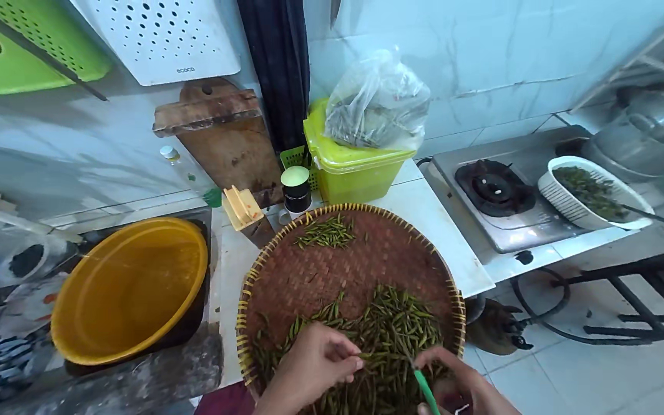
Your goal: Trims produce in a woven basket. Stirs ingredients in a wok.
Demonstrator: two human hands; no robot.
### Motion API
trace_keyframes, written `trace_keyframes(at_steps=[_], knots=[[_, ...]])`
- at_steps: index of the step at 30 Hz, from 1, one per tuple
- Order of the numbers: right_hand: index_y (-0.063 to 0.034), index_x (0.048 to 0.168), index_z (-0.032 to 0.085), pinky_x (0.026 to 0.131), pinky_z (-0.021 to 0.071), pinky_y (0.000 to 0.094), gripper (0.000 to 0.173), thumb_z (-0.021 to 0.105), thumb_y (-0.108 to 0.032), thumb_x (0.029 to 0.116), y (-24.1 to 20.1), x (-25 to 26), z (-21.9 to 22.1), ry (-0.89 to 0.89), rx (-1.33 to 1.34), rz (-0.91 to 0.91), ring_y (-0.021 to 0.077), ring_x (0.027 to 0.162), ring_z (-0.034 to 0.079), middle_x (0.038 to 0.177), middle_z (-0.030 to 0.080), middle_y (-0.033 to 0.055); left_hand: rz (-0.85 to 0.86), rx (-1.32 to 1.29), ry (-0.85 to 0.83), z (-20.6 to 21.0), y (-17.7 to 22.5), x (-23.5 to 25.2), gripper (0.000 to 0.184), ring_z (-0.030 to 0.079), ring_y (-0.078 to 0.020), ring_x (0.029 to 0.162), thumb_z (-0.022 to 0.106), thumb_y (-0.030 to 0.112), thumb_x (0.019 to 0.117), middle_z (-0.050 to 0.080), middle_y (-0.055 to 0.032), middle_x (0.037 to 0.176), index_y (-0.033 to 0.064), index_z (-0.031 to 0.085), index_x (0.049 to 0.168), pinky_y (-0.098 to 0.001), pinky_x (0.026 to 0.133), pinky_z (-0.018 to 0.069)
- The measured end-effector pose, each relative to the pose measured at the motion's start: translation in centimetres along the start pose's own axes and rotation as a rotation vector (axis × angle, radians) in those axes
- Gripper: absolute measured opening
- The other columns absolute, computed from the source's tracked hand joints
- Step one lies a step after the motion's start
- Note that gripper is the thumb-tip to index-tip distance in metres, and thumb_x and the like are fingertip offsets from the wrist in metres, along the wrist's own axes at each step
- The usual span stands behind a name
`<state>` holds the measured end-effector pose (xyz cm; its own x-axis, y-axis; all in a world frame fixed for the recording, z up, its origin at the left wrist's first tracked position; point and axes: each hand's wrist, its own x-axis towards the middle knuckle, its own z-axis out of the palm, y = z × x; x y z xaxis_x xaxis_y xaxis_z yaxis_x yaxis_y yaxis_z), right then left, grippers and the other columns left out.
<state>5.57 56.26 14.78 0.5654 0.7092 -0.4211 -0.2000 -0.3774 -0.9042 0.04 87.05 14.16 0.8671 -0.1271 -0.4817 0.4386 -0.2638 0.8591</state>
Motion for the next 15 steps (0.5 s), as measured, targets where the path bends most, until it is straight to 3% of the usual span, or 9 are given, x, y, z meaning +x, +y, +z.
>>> trace_keyframes(at_steps=[2, 5, 8, 11, 15], knots=[[-0.0093, 0.128, 0.055, 0.056, 0.0633, 0.0425, 0.048, 0.081, -0.024, 0.0898, -0.9, 0.4, -0.7, 0.147, -0.127, 0.012, 0.0242, 0.063, 0.073, 0.083, 0.075, 0.0088, 0.059, 0.123, 0.154, 0.1, -0.8, -1.6, 0.015, 0.075, -0.0092, 0.077, 0.077, 0.021, 0.0915, 0.077, 0.0003, 0.091, 0.0107, 0.079, 0.103, -0.0296, 0.074, 0.065], [-0.012, 0.114, 0.068, 0.055, 0.0624, 0.0384, 0.043, 0.087, -0.034, 0.0816, -1.3, 2.0, -2.9, 0.367, -0.375, -0.056, 0.0169, 0.063, 0.072, 0.084, 0.076, 0.0016, 0.232, 0.241, 0.334, 0.6, -2.3, -3.3, 0.015, 0.073, -0.0102, 0.08, 0.076, 0.02, 0.0922, 0.076, -0.0035, 0.093, 0.011, 0.081, 0.103, -0.0291, 0.075, 0.0635], [-0.0151, 0.103, 0.075, 0.065, 0.061, 0.0448, 0.04, 0.086, -0.044, 0.0774, -2.3, 4.4, -5.3, 0.535, -0.666, -0.06, 0.0182, 0.074, 0.069, 0.091, 0.072, 0.0019, 0.205, 0.397, 0.342, 1.1, -3.1, -4.3, 0.019, 0.074, -0.0183, 0.084, 0.074, 0.021, 0.0934, 0.075, -0.0085, 0.102, 0.0116, 0.081, 0.109, -0.0376, 0.079, 0.0634], [-0.0105, 0.111, 0.072, 0.075, 0.0585, 0.055, 0.038, 0.085, -0.031, 0.0817, -4.7, 7.4, -6.8, 0.508, -0.775, 0.101, 0.0275, 0.082, 0.07, 0.092, 0.072, 0.0082, 0.114, 0.535, 0.285, 1.1, -3.5, -5.1, 0.029, 0.072, -0.0243, 0.088, 0.076, 0.034, 0.0923, 0.073, -0.0079, 0.114, 0.0167, 0.08, 0.116, -0.047, 0.078, 0.0612], [-0.0108, 0.122, 0.064, 0.075, 0.0565, 0.0567, 0.04, 0.077, -0.021, 0.0865, -6.1, 10.7, -6.9, 0.343, -0.855, 0.297, 0.0326, 0.084, 0.069, 0.09, 0.07, 0.0111, 0.154, 0.532, 0.306, 0.5, -3.3, -5.6, 0.032, 0.071, -0.0227, 0.09, 0.075, 0.042, 0.0919, 0.072, -0.0086, 0.114, 0.0191, 0.081, 0.114, -0.0439, 0.076, 0.0611]])
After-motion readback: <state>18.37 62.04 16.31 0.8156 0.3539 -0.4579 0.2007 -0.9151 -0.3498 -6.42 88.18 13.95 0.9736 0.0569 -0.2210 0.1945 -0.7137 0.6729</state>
